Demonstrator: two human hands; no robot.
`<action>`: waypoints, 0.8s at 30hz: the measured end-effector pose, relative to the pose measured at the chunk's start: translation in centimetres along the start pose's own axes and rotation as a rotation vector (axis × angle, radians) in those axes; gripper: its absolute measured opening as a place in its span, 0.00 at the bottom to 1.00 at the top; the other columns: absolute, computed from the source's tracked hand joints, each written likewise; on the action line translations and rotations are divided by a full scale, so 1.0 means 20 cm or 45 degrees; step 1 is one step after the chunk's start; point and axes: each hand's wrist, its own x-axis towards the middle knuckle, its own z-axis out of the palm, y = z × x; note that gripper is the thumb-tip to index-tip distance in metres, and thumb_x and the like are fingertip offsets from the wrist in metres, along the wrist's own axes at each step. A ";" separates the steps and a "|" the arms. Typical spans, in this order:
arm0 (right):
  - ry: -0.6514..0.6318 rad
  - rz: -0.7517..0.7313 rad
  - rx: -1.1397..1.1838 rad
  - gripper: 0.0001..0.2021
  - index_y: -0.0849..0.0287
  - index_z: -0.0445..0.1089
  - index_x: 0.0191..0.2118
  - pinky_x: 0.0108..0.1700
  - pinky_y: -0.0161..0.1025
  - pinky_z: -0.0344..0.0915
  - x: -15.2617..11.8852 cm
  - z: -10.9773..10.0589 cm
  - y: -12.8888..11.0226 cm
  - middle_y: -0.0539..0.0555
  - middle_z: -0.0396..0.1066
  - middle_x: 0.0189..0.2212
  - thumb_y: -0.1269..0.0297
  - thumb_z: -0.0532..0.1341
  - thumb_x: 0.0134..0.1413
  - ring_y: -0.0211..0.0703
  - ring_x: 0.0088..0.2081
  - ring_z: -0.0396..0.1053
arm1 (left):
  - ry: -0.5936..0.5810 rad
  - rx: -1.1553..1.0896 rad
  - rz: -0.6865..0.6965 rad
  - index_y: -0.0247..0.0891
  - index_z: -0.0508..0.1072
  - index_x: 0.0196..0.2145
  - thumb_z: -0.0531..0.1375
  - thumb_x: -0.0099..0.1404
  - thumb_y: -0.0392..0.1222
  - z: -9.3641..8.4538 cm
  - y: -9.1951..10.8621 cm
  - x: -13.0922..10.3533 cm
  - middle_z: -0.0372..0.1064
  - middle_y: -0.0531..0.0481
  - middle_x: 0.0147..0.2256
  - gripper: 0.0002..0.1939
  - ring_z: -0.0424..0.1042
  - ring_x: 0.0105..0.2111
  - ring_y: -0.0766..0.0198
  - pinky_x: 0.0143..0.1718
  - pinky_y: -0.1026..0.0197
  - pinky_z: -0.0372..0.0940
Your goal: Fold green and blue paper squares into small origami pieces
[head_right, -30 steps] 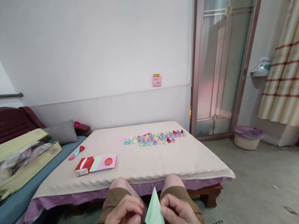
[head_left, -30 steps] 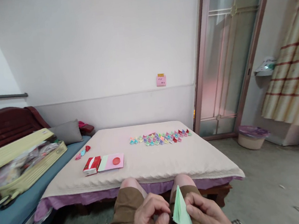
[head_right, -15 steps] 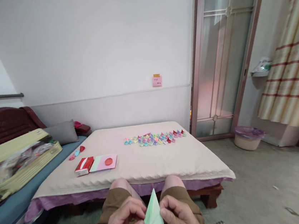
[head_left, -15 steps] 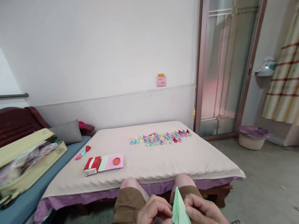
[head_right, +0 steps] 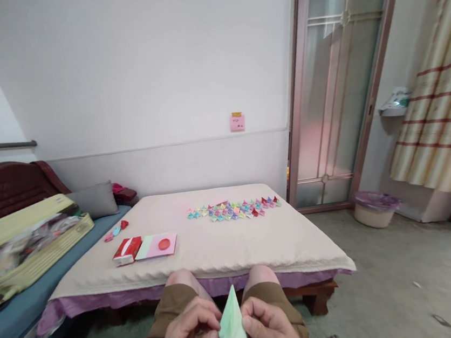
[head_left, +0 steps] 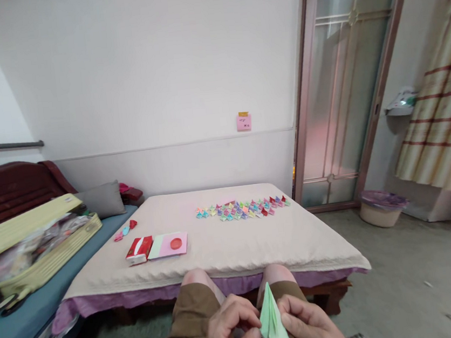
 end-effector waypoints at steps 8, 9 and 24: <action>0.096 -0.023 -0.293 0.16 0.59 0.61 0.25 0.29 0.35 0.50 -0.01 -0.01 -0.01 0.46 0.55 0.22 0.51 0.61 0.52 0.36 0.26 0.51 | 0.011 0.103 -0.072 0.37 0.70 0.31 0.57 0.60 0.33 0.00 0.00 0.01 0.69 0.46 0.33 0.03 0.69 0.34 0.61 0.35 0.63 0.63; 0.115 -0.029 -0.343 0.17 0.59 0.61 0.25 0.29 0.35 0.50 -0.01 -0.01 -0.03 0.45 0.54 0.22 0.51 0.61 0.52 0.36 0.26 0.50 | 0.015 0.077 -0.103 0.37 0.70 0.30 0.57 0.60 0.34 0.00 0.00 0.01 0.69 0.46 0.33 0.03 0.69 0.34 0.61 0.35 0.63 0.63; 0.157 -0.100 -0.568 0.18 0.58 0.60 0.24 0.29 0.36 0.52 -0.02 0.03 -0.08 0.46 0.54 0.22 0.48 0.58 0.53 0.37 0.26 0.51 | 0.116 -0.132 -0.143 0.37 0.72 0.29 0.61 0.60 0.47 0.03 -0.04 0.00 0.68 0.48 0.31 0.10 0.66 0.31 0.63 0.32 0.64 0.61</action>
